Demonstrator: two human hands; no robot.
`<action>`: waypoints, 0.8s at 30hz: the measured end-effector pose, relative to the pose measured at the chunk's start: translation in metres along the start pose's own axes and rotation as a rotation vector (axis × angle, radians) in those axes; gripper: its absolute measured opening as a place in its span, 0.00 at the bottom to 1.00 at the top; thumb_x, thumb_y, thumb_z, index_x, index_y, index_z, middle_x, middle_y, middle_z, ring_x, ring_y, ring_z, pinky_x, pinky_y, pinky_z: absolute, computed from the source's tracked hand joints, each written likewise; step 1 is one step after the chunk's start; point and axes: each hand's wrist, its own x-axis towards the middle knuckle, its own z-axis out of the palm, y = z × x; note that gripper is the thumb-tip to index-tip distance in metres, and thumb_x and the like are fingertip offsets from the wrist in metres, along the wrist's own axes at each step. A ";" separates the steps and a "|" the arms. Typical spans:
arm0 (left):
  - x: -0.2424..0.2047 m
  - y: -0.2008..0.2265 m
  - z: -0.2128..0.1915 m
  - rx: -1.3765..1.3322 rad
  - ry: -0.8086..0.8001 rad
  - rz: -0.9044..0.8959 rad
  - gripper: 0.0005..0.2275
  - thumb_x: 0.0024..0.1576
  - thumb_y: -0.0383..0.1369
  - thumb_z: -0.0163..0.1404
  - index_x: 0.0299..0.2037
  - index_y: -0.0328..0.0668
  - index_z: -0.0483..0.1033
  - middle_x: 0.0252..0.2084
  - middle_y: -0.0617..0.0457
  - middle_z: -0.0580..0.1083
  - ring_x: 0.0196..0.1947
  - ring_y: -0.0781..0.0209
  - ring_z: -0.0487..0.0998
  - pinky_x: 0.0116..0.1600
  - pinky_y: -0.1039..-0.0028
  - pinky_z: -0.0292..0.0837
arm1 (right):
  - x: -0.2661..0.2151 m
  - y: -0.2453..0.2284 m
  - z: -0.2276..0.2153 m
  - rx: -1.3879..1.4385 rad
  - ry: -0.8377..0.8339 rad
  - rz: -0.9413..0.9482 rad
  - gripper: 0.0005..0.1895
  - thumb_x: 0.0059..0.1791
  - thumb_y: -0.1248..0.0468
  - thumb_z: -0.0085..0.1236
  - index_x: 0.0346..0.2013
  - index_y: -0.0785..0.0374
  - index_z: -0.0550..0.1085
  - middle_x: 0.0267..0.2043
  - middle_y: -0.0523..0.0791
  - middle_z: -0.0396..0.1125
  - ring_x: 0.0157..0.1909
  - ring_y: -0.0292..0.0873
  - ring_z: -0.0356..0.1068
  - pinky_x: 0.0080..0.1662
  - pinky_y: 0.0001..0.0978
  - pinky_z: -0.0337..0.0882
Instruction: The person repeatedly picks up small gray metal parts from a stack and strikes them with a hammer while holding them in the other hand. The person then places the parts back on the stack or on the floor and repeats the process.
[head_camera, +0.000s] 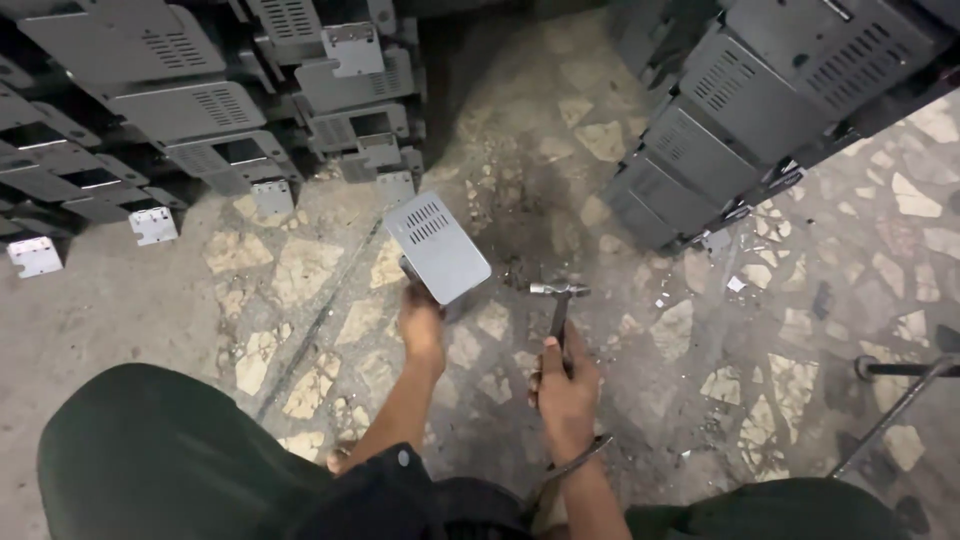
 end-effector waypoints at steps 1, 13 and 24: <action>0.018 -0.023 -0.018 0.519 -0.074 0.040 0.18 0.58 0.35 0.37 0.54 0.40 0.74 0.45 0.44 0.77 0.38 0.53 0.75 0.44 0.64 0.71 | -0.003 -0.005 0.000 -0.010 0.013 -0.016 0.21 0.54 0.65 0.47 0.62 0.60 0.72 0.23 0.44 0.61 0.17 0.36 0.57 0.19 0.29 0.59; -0.029 0.108 0.105 1.312 -0.627 0.038 0.14 0.66 0.41 0.42 0.46 0.35 0.67 0.42 0.45 0.73 0.37 0.53 0.76 0.45 0.68 0.80 | -0.016 -0.137 -0.034 -0.353 -0.117 0.130 0.29 0.53 0.64 0.50 0.71 0.51 0.67 0.31 0.46 0.67 0.23 0.40 0.60 0.23 0.31 0.60; 0.067 0.039 0.038 1.670 -0.806 0.530 0.11 0.57 0.32 0.46 0.42 0.41 0.82 0.39 0.52 0.81 0.37 0.57 0.79 0.46 0.68 0.73 | -0.007 -0.164 -0.033 -0.236 -0.151 0.108 0.29 0.53 0.63 0.51 0.71 0.57 0.68 0.25 0.45 0.63 0.20 0.38 0.57 0.20 0.29 0.56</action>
